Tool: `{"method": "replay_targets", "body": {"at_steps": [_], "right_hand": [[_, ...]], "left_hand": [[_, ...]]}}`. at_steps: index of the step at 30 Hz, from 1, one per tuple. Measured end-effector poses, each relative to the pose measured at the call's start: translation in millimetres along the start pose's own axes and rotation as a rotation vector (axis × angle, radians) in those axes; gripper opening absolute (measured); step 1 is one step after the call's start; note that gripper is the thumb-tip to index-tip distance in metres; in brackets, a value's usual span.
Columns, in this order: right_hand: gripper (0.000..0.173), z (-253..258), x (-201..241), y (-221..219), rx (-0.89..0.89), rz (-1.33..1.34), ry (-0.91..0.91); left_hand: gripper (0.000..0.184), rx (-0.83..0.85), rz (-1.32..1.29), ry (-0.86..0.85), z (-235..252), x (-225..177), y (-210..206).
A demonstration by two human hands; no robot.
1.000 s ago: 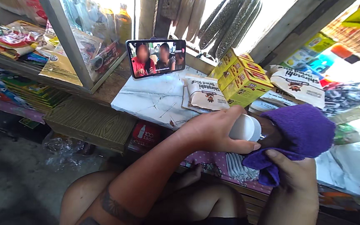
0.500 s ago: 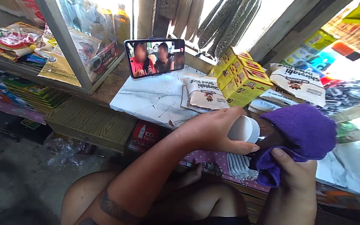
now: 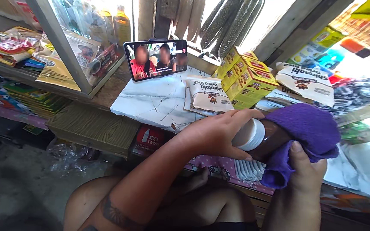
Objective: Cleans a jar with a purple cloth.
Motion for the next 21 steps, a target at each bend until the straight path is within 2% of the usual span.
{"method": "replay_targets", "body": {"at_steps": [3, 5, 10, 12, 13, 16, 21], "right_hand": [[0.033, -1, 2, 1, -0.051, -0.038, 0.008], [0.040, -2, 0, 5, -0.080, -0.048, 0.041], [0.075, -8, -4, 17, -0.175, -0.159, 0.115], [0.094, -11, -4, 23, -0.189, -0.242, 0.184], [0.098, -12, -5, 24, -0.193, -0.278, 0.224], [0.099, -16, -7, 29, -0.198, -0.299, 0.306], [0.089, -14, 3, 18, -0.127, -0.288, 0.390]], "left_hand": [[0.080, 0.005, -0.008, -0.006, 0, 0, 0], [0.078, 0.001, -0.010, -0.015, 0, -1, 0], [0.079, -0.001, -0.010, 0.001, 0, 0, 0], [0.080, 0.005, -0.001, 0.023, 0, 2, -1], [0.080, 0.006, 0.005, 0.024, 0, 2, -1], [0.079, 0.000, 0.000, 0.006, 0, 1, -1], [0.080, -0.005, 0.011, -0.012, 1, 1, -1]]}}
Point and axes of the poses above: each hand's wrist, its own z-axis towards the middle knuckle, its own y-axis out of the back of the hand, x = y × z, the point moved 8 cm from there along z, towards the middle knuckle, and after that the axes turned 8 degrees about y, right-handed, at the moved point
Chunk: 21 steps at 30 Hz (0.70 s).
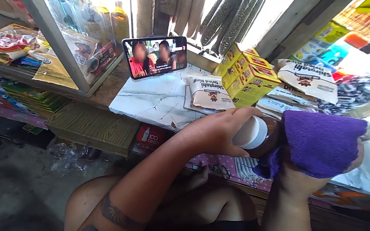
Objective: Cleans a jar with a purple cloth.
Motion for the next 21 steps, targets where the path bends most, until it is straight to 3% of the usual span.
{"method": "replay_targets", "body": {"at_steps": [5, 9, 17, 21], "right_hand": [[0.083, 1, 20, -16, 0.217, 0.036, 0.121], [0.097, -5, 21, -23, 0.384, -0.091, 0.176], [0.101, 9, 14, -25, 0.420, -0.116, 0.129], [0.088, 20, 16, -24, 0.386, -0.083, 0.134]], "left_hand": [[0.079, -0.008, -0.005, -0.003, 1, 1, 0], [0.079, -0.006, -0.001, 0.018, 0, 2, 0], [0.079, -0.009, -0.029, 0.029, 1, 3, 2], [0.079, -0.006, -0.012, 0.025, 1, 3, 1]]}}
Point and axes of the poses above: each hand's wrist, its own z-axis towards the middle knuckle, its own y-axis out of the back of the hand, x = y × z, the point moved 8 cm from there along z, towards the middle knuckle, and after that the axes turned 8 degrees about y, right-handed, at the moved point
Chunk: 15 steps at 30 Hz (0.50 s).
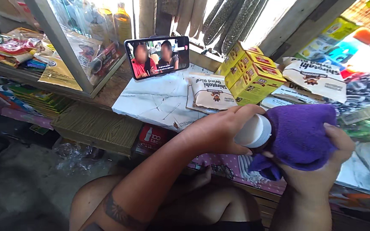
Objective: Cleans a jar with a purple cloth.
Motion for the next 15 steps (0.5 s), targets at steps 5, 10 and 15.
{"method": "replay_targets", "body": {"at_steps": [5, 10, 15], "right_hand": [[0.061, 18, -1, 2, -0.075, 0.059, -0.044], [0.062, 16, 6, -2, -0.080, 0.089, -0.046], [0.089, 6, 17, -12, 0.076, 0.072, -0.054]], "left_hand": [[0.080, 0.009, 0.022, 0.019, -1, 0, 0], [0.080, 0.018, 0.009, 0.027, -1, 0, 0], [0.080, 0.040, 0.014, 0.050, -2, -2, 1]]}}
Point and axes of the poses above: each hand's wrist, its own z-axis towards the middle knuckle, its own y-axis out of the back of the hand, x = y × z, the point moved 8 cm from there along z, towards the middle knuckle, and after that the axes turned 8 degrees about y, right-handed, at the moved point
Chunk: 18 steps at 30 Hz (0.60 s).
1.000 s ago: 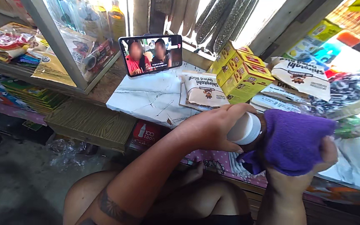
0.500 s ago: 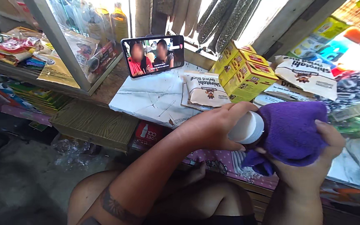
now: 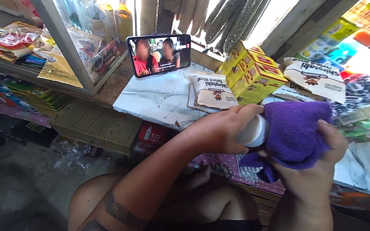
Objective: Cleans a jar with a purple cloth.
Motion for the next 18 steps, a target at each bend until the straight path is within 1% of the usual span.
{"method": "replay_targets", "body": {"at_steps": [2, 5, 8, 14, 16, 18], "right_hand": [[0.098, 0, 1, -1, 0.030, -0.056, 0.010], [0.098, 5, 0, 0, 0.024, -0.101, 0.029], [0.088, 9, -2, 1, -0.043, -0.048, 0.046], [0.058, 18, -3, 2, -0.166, -0.015, 0.010], [0.055, 19, -5, 3, -0.188, 0.002, -0.001], [0.056, 17, -9, 4, -0.225, 0.033, -0.026]], "left_hand": [[0.079, -0.005, 0.008, -0.002, 0, 0, 0], [0.080, 0.003, 0.009, 0.010, -1, 0, 0], [0.079, 0.010, 0.017, 0.021, 0, 0, 0], [0.079, 0.011, 0.035, 0.020, 0, 1, 0], [0.080, 0.005, 0.037, 0.017, -1, 1, -1], [0.080, 0.001, 0.036, 0.014, -1, 1, -1]]}}
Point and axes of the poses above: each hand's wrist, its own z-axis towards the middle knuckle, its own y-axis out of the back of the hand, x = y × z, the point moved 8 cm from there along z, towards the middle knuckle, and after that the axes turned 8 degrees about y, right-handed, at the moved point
